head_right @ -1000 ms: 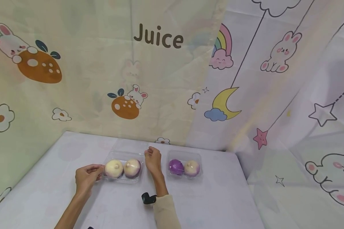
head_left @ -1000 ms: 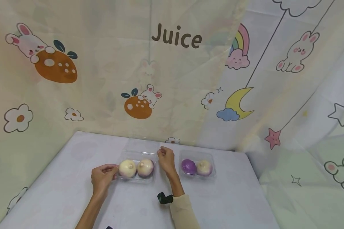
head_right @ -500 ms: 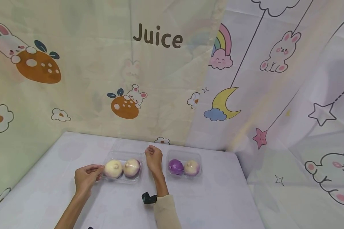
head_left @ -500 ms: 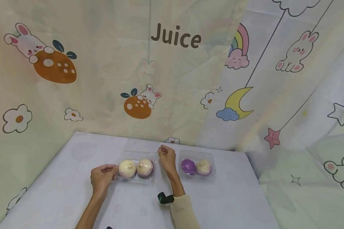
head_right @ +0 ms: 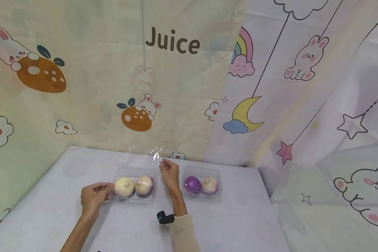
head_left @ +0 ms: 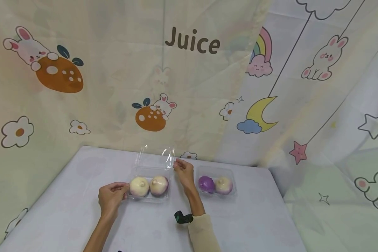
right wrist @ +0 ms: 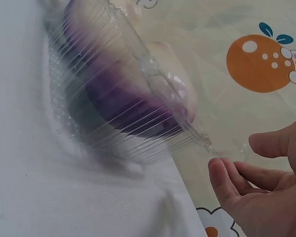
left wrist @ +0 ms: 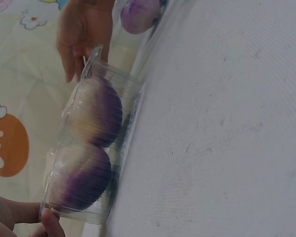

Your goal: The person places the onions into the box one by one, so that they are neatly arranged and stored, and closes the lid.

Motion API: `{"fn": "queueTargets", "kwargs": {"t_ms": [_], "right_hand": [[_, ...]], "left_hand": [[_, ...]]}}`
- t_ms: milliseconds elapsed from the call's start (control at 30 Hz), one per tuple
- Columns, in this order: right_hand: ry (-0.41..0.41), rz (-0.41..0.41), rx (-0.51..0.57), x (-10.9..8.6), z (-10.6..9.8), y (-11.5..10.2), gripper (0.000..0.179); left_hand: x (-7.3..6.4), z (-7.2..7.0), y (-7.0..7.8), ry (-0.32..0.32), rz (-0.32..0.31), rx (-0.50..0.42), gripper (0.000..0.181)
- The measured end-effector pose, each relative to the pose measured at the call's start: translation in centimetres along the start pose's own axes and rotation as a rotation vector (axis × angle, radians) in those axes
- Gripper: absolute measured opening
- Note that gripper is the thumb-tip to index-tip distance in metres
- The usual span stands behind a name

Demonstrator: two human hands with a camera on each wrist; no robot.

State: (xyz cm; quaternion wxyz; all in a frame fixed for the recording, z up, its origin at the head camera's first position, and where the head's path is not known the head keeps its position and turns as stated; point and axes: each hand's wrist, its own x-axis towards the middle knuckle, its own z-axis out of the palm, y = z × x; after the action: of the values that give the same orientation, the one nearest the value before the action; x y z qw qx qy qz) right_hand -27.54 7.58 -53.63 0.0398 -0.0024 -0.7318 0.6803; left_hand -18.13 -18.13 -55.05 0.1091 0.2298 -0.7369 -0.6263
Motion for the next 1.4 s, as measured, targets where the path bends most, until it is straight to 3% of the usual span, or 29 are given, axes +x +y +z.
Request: {"fn": "queueTargets", "kwargs": {"t_ms": [367,733,900,1400], "right_hand": [[-0.027,-0.038,-0.003,-0.4,-0.3,0.0,0.040],[-0.023,-0.010,-0.023,-0.3,-0.5,-0.1,0.035],[-0.026,-0.007,0.023,-0.2,-0.7,-0.3,0.034],[-0.010,-0.043,0.075,0.1,-1.2,-0.7,0.049]], "left_hand": [[0.0,0.1,0.0,0.006,0.020,0.005,0.019],[-0.2,0.0,0.0,0.006,0.020,0.027,0.019],[-0.2,0.0,0.1,0.010,0.019,0.025,0.019],[-0.1,0.1,0.1,0.012,0.016,0.029,0.019]]}}
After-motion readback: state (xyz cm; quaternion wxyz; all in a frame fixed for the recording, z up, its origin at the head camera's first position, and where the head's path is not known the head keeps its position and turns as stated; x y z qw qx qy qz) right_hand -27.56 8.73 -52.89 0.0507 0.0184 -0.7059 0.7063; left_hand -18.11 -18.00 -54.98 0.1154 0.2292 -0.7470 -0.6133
